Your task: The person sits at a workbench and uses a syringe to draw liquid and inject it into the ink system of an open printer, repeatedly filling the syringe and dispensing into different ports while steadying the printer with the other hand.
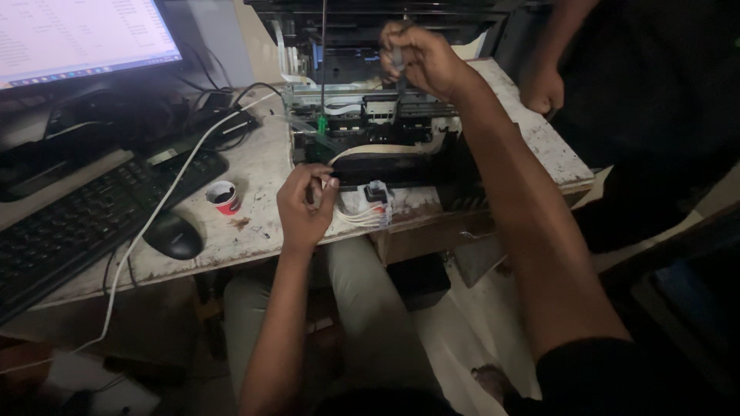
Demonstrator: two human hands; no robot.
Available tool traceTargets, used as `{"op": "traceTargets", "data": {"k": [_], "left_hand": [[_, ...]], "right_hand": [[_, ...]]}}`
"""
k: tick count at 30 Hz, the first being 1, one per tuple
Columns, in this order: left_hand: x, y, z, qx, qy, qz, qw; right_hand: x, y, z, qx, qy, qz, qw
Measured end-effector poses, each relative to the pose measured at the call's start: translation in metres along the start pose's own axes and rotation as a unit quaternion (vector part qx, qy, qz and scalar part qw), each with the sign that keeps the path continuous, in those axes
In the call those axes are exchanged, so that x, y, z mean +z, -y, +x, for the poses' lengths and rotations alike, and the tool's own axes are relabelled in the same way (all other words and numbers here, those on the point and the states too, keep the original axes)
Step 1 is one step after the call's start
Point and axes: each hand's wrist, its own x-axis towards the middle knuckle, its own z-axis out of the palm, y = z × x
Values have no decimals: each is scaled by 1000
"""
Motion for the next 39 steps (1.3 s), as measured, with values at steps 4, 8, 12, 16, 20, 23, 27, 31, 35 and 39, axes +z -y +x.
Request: {"op": "traceTargets", "data": {"k": [4, 8, 12, 16, 20, 23, 27, 31, 35, 39], "left_hand": [[0, 1, 0, 12, 1, -12, 1000], [0, 3, -1, 8, 0, -16, 1000], [1, 3, -1, 11, -2, 0, 1000], [0, 3, -1, -15, 2, 6, 1000], [-1, 4, 0, -7, 2, -1, 1000], [0, 4, 0, 5, -2, -5, 1000], [0, 6, -1, 14, -4, 1, 1000], [-1, 7, -1, 14, 0, 6, 1000], [0, 7, -1, 21, -5, -10, 1000], [0, 8, -1, 24, -8, -9, 1000]], "right_hand": [[-4, -5, 2, -1, 12, 21, 1000], [-5, -8, 3, 0, 5, 20, 1000], [-5, -10, 4, 9, 6, 51, 999], [-7, -12, 4, 1, 13, 65, 998], [-10, -16, 7, -5, 9, 90, 996], [-10, -18, 9, 1, -8, 110, 994], [-9, -17, 8, 17, -19, 68, 997], [-6, -14, 6, 9, -12, 16, 1000], [-5, -13, 6, 27, -15, -11, 999], [-6, -15, 7, 11, 8, -57, 998]]}}
